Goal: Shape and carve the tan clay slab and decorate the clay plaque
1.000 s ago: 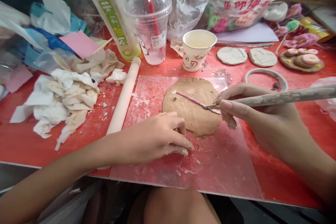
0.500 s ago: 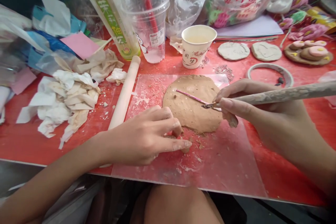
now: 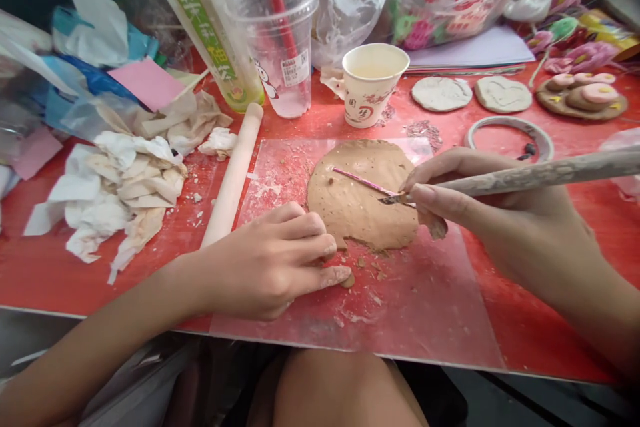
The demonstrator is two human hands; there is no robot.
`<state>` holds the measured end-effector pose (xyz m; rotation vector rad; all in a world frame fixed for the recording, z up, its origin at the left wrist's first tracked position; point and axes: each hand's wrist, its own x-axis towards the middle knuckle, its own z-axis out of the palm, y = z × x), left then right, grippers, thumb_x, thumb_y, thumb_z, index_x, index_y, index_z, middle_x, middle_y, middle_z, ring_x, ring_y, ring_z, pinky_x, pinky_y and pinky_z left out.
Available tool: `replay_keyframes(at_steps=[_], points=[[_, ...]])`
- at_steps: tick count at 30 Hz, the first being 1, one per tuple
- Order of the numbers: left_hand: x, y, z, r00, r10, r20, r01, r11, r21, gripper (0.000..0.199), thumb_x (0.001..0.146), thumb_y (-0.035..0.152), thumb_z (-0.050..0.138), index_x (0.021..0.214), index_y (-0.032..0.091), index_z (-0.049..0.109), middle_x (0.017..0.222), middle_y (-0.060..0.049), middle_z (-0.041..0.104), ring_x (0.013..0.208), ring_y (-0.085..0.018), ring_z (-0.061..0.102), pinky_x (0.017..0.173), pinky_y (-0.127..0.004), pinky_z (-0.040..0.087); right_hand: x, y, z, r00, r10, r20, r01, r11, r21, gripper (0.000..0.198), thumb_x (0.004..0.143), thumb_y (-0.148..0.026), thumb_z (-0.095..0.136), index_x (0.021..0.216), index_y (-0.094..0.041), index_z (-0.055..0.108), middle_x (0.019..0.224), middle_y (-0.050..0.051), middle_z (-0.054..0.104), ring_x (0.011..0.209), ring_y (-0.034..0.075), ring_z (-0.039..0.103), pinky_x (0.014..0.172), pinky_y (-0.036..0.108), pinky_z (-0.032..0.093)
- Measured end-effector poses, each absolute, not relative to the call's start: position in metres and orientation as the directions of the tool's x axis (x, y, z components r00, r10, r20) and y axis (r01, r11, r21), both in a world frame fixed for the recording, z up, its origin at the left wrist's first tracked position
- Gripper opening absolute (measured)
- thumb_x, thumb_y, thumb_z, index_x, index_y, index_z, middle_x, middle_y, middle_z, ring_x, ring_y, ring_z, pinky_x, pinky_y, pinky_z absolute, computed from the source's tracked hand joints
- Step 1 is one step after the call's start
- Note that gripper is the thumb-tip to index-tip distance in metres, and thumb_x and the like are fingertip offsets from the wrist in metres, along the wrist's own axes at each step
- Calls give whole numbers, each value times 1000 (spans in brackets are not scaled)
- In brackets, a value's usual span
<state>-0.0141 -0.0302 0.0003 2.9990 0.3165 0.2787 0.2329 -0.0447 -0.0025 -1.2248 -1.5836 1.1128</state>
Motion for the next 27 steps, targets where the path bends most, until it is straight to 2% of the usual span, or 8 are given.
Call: replay_keyframes(at_steps=[6, 10, 16, 20, 23, 27], points=[[-13, -31, -2, 952, 231, 201, 216, -972, 95, 30, 93, 15, 37, 117, 18, 55, 97, -4, 64, 88, -16, 51, 78, -31, 39, 231, -44, -1, -172, 983, 62, 267, 107, -958, 9, 79, -33, 64, 79, -24, 65, 66, -2, 56, 56, 9, 48, 48, 26, 36], [-10, -32, -3, 967, 206, 148, 193, -977, 95, 28, 94, 14, 37, 112, 18, 57, 100, -5, 64, 90, -16, 51, 80, -31, 39, 230, -44, -1, -157, 986, 55, 277, 97, -956, 11, 79, -36, 64, 78, -25, 65, 68, -1, 57, 57, 11, 50, 49, 27, 37], [-6, -35, -5, 944, 283, 172, 268, -958, 103, 16, 91, 25, 49, 96, 14, 59, 94, -5, 63, 87, -17, 50, 79, -30, 39, 231, -44, -2, -164, 984, 63, 288, 109, -952, 8, 79, -33, 64, 79, -24, 65, 70, -1, 57, 59, 10, 50, 49, 26, 38], [-8, -33, -3, 941, 300, 159, 286, -953, 104, 18, 91, 22, 47, 102, 15, 59, 98, -5, 63, 90, -17, 49, 80, -31, 38, 232, -44, -1, -173, 982, 76, 303, 126, -944, 6, 80, -30, 63, 78, -25, 65, 70, -2, 57, 59, 10, 50, 50, 25, 38], [-12, -30, -1, 947, 259, 190, 240, -964, 115, 25, 92, 15, 40, 109, 18, 58, 101, -5, 63, 91, -17, 47, 81, -31, 37, 232, -45, 0, -176, 981, 81, 311, 134, -941, 6, 81, -29, 63, 78, -24, 64, 70, -2, 57, 59, 9, 51, 50, 24, 39], [-16, -28, -1, 960, 187, 207, 160, -977, 139, 28, 93, 16, 37, 108, 18, 60, 95, -5, 63, 89, -18, 48, 79, -33, 36, 233, -46, -2, -186, 977, 102, 320, 158, -934, 6, 81, -28, 62, 80, -23, 64, 68, -2, 57, 57, 8, 51, 48, 21, 39]])
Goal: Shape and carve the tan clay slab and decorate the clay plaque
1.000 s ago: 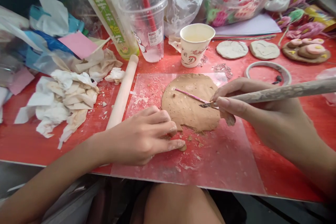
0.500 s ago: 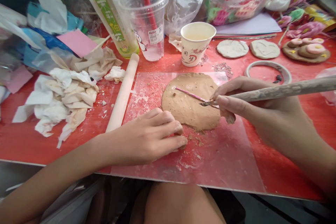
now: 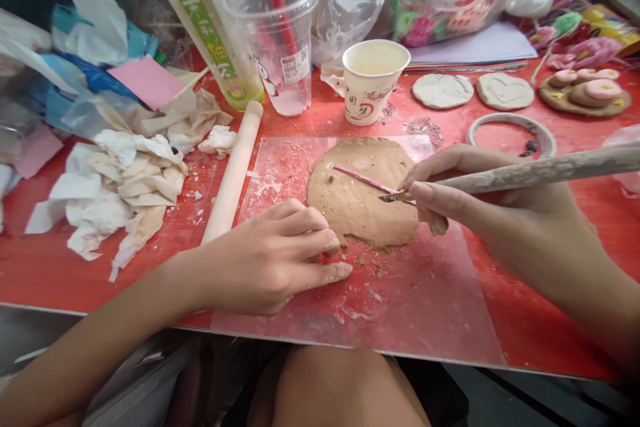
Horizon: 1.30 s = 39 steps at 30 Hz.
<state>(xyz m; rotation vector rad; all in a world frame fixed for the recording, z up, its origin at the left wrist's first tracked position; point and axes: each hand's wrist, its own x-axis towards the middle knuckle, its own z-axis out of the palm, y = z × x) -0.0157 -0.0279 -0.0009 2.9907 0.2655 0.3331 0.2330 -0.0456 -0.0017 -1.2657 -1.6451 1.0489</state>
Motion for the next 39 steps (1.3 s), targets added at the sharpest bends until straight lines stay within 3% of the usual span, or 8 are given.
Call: replay_keyframes(at_steps=[8, 18, 32, 39], points=[[-16, -26, 0, 949, 167, 268, 140, -983, 117, 28, 91, 14, 38, 103, 19, 63, 93, -5, 64, 90, -18, 50, 79, -33, 36, 232, -45, -3, -200, 973, 118, 319, 179, -931, 6, 82, -27, 61, 80, -22, 64, 69, -3, 56, 57, 6, 50, 49, 20, 39], [-14, -27, -1, 931, 121, 344, 119, -993, 26, 18, 87, 14, 52, 101, 16, 64, 86, -2, 66, 84, -16, 53, 75, -31, 38, 234, -44, -4, -197, 971, 131, 335, 193, -922, 5, 82, -27, 61, 81, -24, 65, 71, -3, 57, 58, 6, 51, 49, 19, 39], [-13, -29, 0, 922, 148, 358, 131, -989, 71, 12, 87, 13, 53, 85, 16, 65, 79, 0, 66, 83, -14, 55, 74, -31, 38, 234, -45, -4, -193, 969, 155, 331, 213, -919, 5, 82, -26, 61, 82, -23, 64, 66, -5, 56, 56, 5, 50, 47, 17, 40], [-14, -27, -3, 925, 125, 360, 118, -992, 40, 12, 87, 15, 53, 91, 14, 64, 80, 0, 66, 81, -15, 55, 72, -31, 39, 233, -45, -3, -177, 971, 164, 343, 217, -914, 11, 80, -33, 63, 80, -23, 65, 66, -4, 57, 56, 6, 51, 46, 17, 41]])
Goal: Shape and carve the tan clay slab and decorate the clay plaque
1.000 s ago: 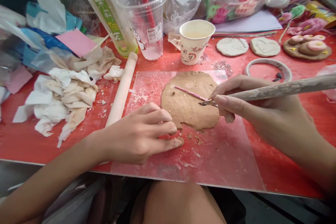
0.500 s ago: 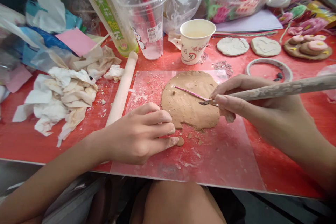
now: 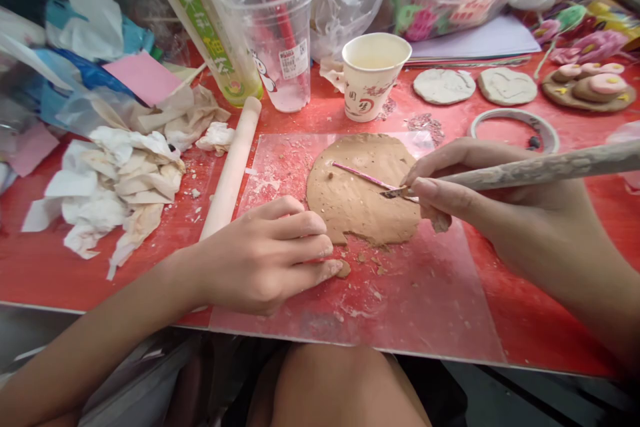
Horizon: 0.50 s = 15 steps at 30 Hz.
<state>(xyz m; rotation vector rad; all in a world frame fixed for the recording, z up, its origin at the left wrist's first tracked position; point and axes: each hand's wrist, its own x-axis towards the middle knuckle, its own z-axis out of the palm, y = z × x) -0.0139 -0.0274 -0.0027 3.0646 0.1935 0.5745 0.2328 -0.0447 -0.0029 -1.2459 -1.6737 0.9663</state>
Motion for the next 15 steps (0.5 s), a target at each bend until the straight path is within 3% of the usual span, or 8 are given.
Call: replay_keyframes(at_steps=[7, 11, 15], points=[[-13, -28, 0, 933, 129, 336, 126, -992, 32, 21, 91, 14, 44, 99, 14, 63, 85, -1, 66, 83, -15, 56, 73, -30, 39, 232, -46, -1, -195, 968, 159, 348, 220, -911, 9, 82, -31, 61, 82, -23, 65, 68, -4, 58, 57, 6, 51, 47, 19, 40], [-12, -28, 0, 918, 137, 372, 133, -990, 35, 12, 86, 12, 53, 89, 15, 64, 80, 0, 67, 82, -15, 57, 73, -31, 40, 234, -46, -1, -211, 967, 143, 333, 208, -920, 5, 82, -26, 61, 84, -22, 64, 69, -3, 57, 59, 7, 51, 50, 20, 40], [-13, -28, -2, 923, 134, 362, 140, -990, 9, 11, 84, 15, 57, 94, 15, 64, 81, -1, 67, 81, -16, 56, 71, -31, 39, 234, -47, -1, -201, 970, 138, 370, 205, -906, 6, 82, -30, 61, 83, -24, 64, 69, -2, 57, 59, 9, 51, 50, 24, 39]])
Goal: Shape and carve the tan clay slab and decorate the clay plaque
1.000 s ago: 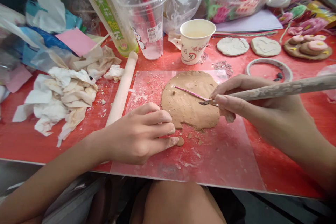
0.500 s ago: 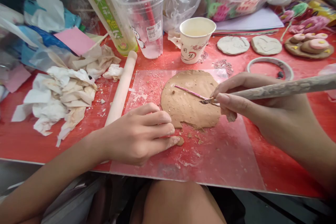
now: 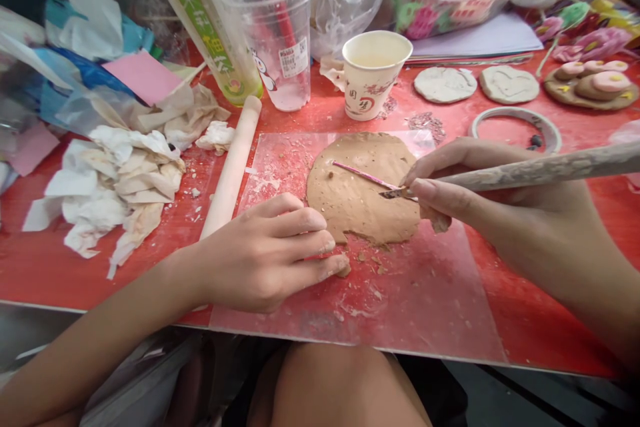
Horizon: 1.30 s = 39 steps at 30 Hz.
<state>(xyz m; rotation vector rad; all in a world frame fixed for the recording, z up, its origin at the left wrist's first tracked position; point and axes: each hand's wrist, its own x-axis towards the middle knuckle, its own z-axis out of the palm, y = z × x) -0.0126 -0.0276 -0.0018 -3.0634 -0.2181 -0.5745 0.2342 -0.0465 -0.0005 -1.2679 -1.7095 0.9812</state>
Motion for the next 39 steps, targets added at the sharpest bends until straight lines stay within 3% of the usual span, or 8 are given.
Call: replay_keyframes(at_steps=[12, 15, 19, 23, 30, 39], points=[[-13, -29, -2, 912, 127, 390, 148, -989, -26, 10, 84, 12, 56, 91, 15, 63, 80, 2, 65, 83, -14, 54, 76, -29, 40, 234, -47, -1, -208, 969, 136, 379, 208, -902, 8, 81, -33, 62, 82, -26, 64, 69, -2, 57, 58, 10, 51, 51, 26, 39], [-13, -30, -3, 921, 144, 362, 160, -987, -15, 18, 88, 14, 49, 100, 13, 63, 88, -1, 66, 88, -16, 53, 78, -31, 39, 233, -46, -2, -214, 968, 134, 387, 210, -898, 7, 81, -32, 62, 83, -26, 64, 70, -2, 57, 59, 11, 51, 51, 27, 39], [-12, -32, -7, 954, 172, 246, 168, -985, 39, 28, 91, 12, 38, 109, 11, 59, 98, -6, 64, 93, -19, 51, 80, -34, 37, 232, -46, -2, -228, 963, 147, 387, 228, -893, 7, 82, -32, 61, 82, -26, 64, 70, -2, 56, 59, 10, 50, 51, 26, 39], [-11, -33, -7, 946, 204, 252, 185, -978, 96, 27, 90, 11, 38, 105, 11, 60, 98, -7, 63, 93, -20, 49, 81, -34, 38, 232, -46, -2, -241, 959, 152, 401, 240, -884, 7, 83, -31, 60, 83, -26, 64, 70, -2, 57, 58, 9, 50, 49, 25, 39], [-6, -36, -1, 945, 299, 135, 250, -923, 292, 15, 90, 16, 45, 95, 15, 59, 100, -4, 62, 97, -17, 48, 88, -29, 38, 233, -46, 0, -249, 954, 165, 415, 259, -872, 4, 83, -27, 60, 83, -24, 63, 70, -2, 56, 59, 9, 50, 50, 24, 39], [-3, -37, -8, 941, 309, 138, 289, -946, 144, 24, 90, 29, 49, 108, 14, 56, 102, -7, 61, 98, -20, 48, 86, -34, 41, 233, -46, -1, -257, 950, 177, 416, 273, -867, 7, 83, -28, 59, 83, -22, 63, 70, -2, 56, 58, 8, 50, 49, 23, 38]])
